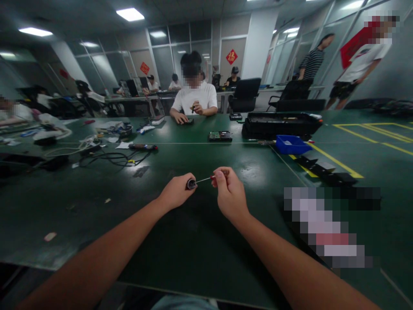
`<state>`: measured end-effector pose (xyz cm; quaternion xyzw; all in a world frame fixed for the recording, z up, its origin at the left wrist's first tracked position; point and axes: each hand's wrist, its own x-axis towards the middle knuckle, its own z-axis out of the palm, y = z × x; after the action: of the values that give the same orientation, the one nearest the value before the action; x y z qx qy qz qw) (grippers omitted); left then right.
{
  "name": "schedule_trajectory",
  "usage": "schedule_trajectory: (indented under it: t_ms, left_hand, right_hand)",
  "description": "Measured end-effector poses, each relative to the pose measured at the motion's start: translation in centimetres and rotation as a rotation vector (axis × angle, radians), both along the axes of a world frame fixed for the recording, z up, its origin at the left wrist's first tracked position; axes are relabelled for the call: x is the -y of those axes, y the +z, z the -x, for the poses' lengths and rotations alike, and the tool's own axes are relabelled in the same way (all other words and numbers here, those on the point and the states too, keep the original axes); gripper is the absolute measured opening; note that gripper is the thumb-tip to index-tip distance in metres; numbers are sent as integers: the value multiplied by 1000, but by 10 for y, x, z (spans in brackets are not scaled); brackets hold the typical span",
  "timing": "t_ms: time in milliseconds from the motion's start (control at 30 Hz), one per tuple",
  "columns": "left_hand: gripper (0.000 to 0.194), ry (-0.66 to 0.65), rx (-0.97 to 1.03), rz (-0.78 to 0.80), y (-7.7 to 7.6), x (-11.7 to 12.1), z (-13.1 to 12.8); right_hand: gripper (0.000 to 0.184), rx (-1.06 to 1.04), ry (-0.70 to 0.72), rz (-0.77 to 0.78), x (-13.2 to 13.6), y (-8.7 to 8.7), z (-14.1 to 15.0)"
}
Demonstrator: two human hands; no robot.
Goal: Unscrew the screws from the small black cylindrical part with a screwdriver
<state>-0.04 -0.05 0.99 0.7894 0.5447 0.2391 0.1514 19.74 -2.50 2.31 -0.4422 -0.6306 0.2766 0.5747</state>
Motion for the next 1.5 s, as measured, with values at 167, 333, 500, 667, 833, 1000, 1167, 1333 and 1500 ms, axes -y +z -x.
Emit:
schedule_trajectory:
  t_ms: [167,333,500,667,833,1000,1167,1333,1500]
  left_hand:
    - [6,-22,-36,19,-3,-1,1]
    - [8,-44,-61,55,-7,-2,1]
    - [9,-26,-87,54,-4,0,0]
    - [10,-34,-129,59,-2,2,-2]
    - [11,-24,-96,67,-4,2,-1]
    - [8,16,-61,62,-5,2,0]
    - [5,56,29,43,-8,0,2]
    - [6,84,66,35,-10,-1,1]
    - [5,67,68,40,-12,-1,1]
  right_hand:
    - [23,152,-26,-18,2,4,-2]
    - [25,300,-71,-21,3,8,-6]
    - [25,314,-113,-66,4,10,-6]
    - [25,252,-12,-59,5,6,-4]
    - [25,350,-51,-36,3,6,-4]
    - [23,375,-111,-87,5,10,-5]
    - [21,484,-141,-139,4,14,-4]
    - [13,751,-41,34,-2,7,-2]
    - [18,983,96,210,-6,-6,-5]
